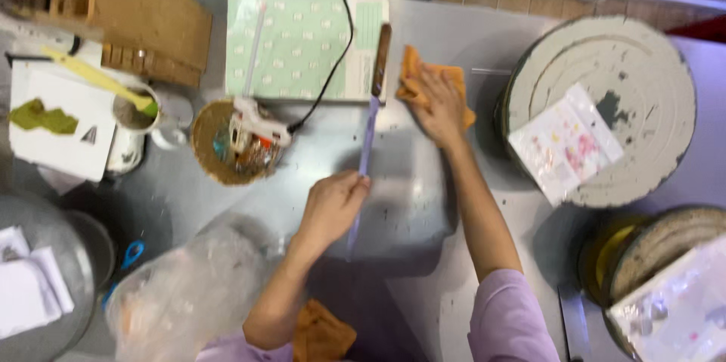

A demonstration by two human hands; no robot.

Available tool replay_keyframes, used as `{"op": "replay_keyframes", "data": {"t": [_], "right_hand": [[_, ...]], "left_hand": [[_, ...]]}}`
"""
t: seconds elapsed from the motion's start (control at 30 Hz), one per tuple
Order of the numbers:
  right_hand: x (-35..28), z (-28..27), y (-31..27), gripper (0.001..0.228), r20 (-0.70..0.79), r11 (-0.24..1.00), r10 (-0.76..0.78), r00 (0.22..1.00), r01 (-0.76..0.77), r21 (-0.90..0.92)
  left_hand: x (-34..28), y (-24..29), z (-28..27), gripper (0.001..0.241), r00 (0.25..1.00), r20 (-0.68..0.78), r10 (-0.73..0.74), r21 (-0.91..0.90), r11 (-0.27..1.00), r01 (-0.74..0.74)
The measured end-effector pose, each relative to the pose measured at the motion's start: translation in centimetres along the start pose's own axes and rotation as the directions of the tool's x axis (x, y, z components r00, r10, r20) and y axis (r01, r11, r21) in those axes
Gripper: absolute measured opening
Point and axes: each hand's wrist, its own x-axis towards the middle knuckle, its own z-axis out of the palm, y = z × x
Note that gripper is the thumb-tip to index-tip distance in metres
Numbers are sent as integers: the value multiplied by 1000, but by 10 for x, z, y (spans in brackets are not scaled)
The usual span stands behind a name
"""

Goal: The person cleans a workspace by gathering pieces of cake and debris into plastic bags and wiping the surface with a cloth.

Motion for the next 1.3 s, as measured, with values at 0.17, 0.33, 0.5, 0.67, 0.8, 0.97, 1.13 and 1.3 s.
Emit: {"op": "replay_keyframes", "data": {"t": [0.17,0.33,0.5,0.67,0.8,0.97,1.13,1.3], "right_hand": [[-92,11,-96,51,185,991,39,982,-62,120],[-104,1,-134,43,306,536,352,884,-459,709],[-26,19,-143,48,-8,980,-133,991,132,149],[-77,-5,-180,11,193,858,-235,953,111,501],[-204,-50,-196,10,314,794,-316,896,69,604],[-348,-93,-185,25,437,858,-92,895,-151,490],[-362,-143,-103,28,227,452,460,858,-447,772],[-266,-132,-14,27,-175,895,432,885,-397,204]], "left_hand": [[-49,15,-28,31,996,-92,-7,-107,994,-3],[-110,11,-43,34,990,-135,27,-118,992,-43],[-151,3,-38,35,987,-158,-8,-136,991,-14],[-162,-11,-26,41,987,-114,-109,-84,991,100],[-117,-43,2,37,990,-129,49,-19,998,-52],[-8,-79,52,40,981,-128,143,187,975,-118],[87,-101,45,30,971,-188,144,338,938,-74],[83,-86,26,48,967,-244,75,413,910,33]]}}
